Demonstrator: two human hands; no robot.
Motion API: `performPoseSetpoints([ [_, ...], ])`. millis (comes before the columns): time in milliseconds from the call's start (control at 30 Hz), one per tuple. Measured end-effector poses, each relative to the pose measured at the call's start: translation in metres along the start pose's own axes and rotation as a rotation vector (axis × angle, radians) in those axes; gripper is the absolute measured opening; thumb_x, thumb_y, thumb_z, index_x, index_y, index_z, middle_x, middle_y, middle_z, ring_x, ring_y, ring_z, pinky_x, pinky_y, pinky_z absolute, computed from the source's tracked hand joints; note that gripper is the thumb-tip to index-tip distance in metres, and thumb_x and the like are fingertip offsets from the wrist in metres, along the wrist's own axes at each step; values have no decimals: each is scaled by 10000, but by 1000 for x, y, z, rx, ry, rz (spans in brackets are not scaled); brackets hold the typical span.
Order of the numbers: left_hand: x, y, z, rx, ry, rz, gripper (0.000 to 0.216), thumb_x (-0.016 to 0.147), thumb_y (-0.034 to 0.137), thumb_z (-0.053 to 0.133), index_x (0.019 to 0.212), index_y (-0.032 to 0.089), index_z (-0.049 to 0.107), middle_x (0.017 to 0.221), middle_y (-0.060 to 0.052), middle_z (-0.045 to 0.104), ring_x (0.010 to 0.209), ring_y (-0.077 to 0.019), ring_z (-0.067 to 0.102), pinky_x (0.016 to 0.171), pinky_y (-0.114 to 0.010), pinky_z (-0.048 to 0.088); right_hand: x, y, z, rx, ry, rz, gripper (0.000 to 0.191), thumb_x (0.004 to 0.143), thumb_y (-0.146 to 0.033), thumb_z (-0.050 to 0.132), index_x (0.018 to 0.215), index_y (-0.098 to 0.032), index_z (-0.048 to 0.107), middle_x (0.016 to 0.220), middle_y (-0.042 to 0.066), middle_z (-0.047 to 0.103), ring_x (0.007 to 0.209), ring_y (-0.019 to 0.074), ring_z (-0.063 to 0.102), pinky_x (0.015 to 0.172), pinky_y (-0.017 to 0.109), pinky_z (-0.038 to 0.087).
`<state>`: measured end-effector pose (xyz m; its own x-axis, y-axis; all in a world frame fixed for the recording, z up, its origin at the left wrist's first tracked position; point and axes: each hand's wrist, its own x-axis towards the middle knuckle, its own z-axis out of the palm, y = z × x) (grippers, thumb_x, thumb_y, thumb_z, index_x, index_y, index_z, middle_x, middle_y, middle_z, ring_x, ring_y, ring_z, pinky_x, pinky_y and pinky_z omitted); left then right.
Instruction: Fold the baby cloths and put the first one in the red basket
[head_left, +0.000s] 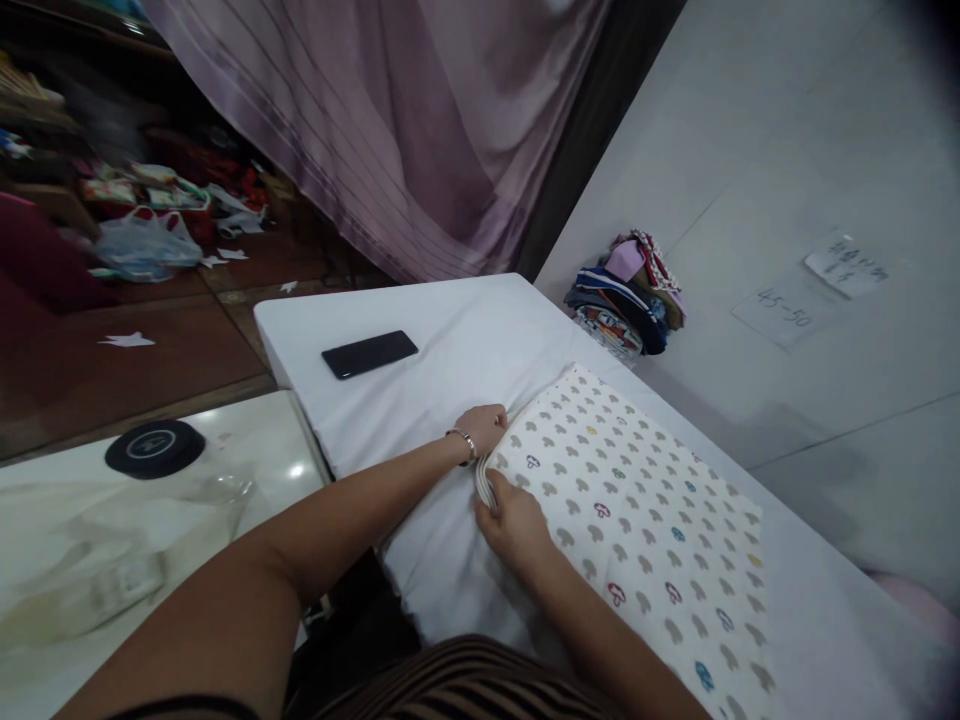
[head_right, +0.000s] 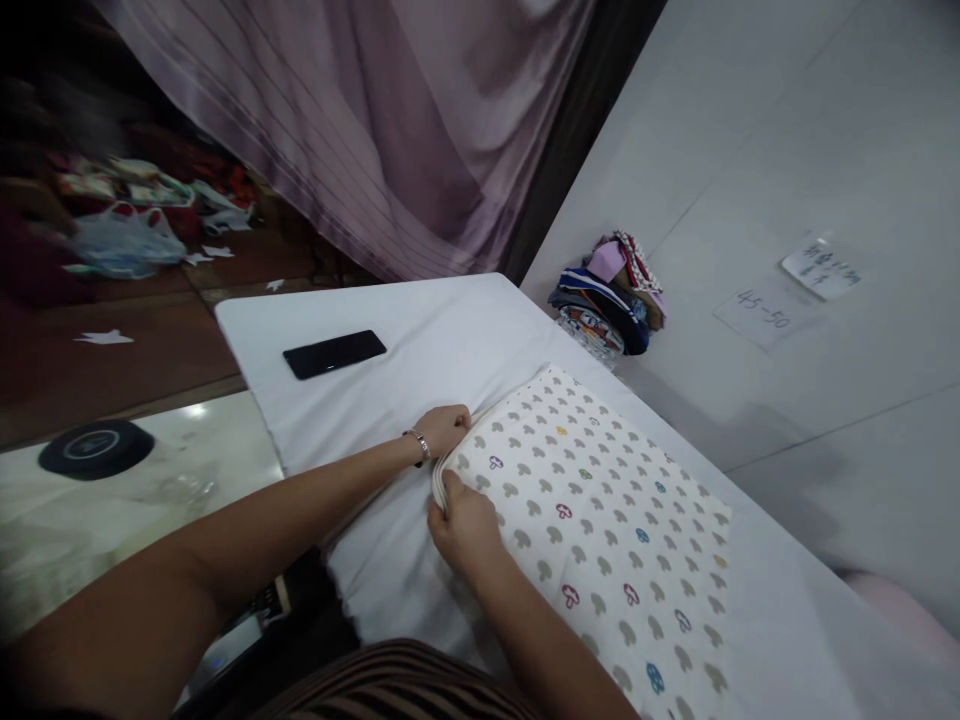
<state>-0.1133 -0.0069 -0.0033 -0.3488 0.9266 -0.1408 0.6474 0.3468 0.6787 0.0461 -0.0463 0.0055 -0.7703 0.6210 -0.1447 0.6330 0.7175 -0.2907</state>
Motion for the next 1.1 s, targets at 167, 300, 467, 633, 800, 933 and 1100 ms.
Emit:
performPoseSetpoints([
  [167, 1, 2, -5, -29, -45, -23, 165, 702, 232, 530, 787, 209, 670, 852, -7, 693, 797, -143, 604, 650, -209, 426, 0, -1, 0, -20, 7, 0, 417, 848, -333, 416, 1231, -174, 451, 885, 85, 680, 740, 215, 615, 617, 274, 370],
  [300, 1, 3, -7, -24, -55, -14, 215, 733, 343, 525, 768, 198, 680, 840, -26, 694, 808, -164, 606, 677, -227, 434, 1, -2, -1, -32, -2, 6, 416, 846, -332, 419, 1229, -174, 451, 880, 83, 679, 738, 211, 612, 616, 271, 367],
  [467, 1, 2, -4, 4, -33, 19, 196, 698, 376, 585, 760, 208, 664, 846, -16, 687, 838, -169, 605, 705, -233, 438, 0, -2, -2, -24, -7, 5, 392, 844, -322, 425, 1207, -179, 461, 885, 77, 677, 735, 201, 609, 609, 262, 355],
  [633, 1, 3, -2, 16, -23, -9, 90, 677, 237, 580, 742, 206, 634, 822, -12, 683, 845, -166, 605, 711, -238, 433, 0, -5, -4, -30, -15, -4, 372, 841, -314, 424, 1184, -178, 472, 861, 77, 675, 715, 203, 604, 598, 265, 342],
  [800, 1, 3, -4, 18, -32, -65, 157, 665, 207, 583, 821, 205, 598, 815, -9, 678, 828, -165, 613, 678, -237, 435, 0, -7, -4, -10, -25, -17, 341, 845, -324, 415, 1146, -182, 489, 849, 72, 671, 710, 201, 602, 586, 262, 332],
  [933, 1, 2, -4, 28, -54, -108, 333, 644, 186, 584, 977, 198, 570, 845, -21, 682, 882, -177, 615, 709, -242, 438, -2, -10, -3, 0, -42, -35, 363, 838, -314, 419, 1167, -173, 477, 859, 83, 671, 723, 207, 604, 604, 269, 346],
  [1100, 1, 1, -1, 66, -75, -115, 393, 632, 182, 574, 1024, 199, 569, 1015, -65, 662, 976, -203, 596, 765, -261, 437, -4, -14, -5, 32, -40, -49, 340, 819, -299, 445, 1137, -189, 491, 873, 75, 674, 752, 206, 612, 615, 264, 361],
])
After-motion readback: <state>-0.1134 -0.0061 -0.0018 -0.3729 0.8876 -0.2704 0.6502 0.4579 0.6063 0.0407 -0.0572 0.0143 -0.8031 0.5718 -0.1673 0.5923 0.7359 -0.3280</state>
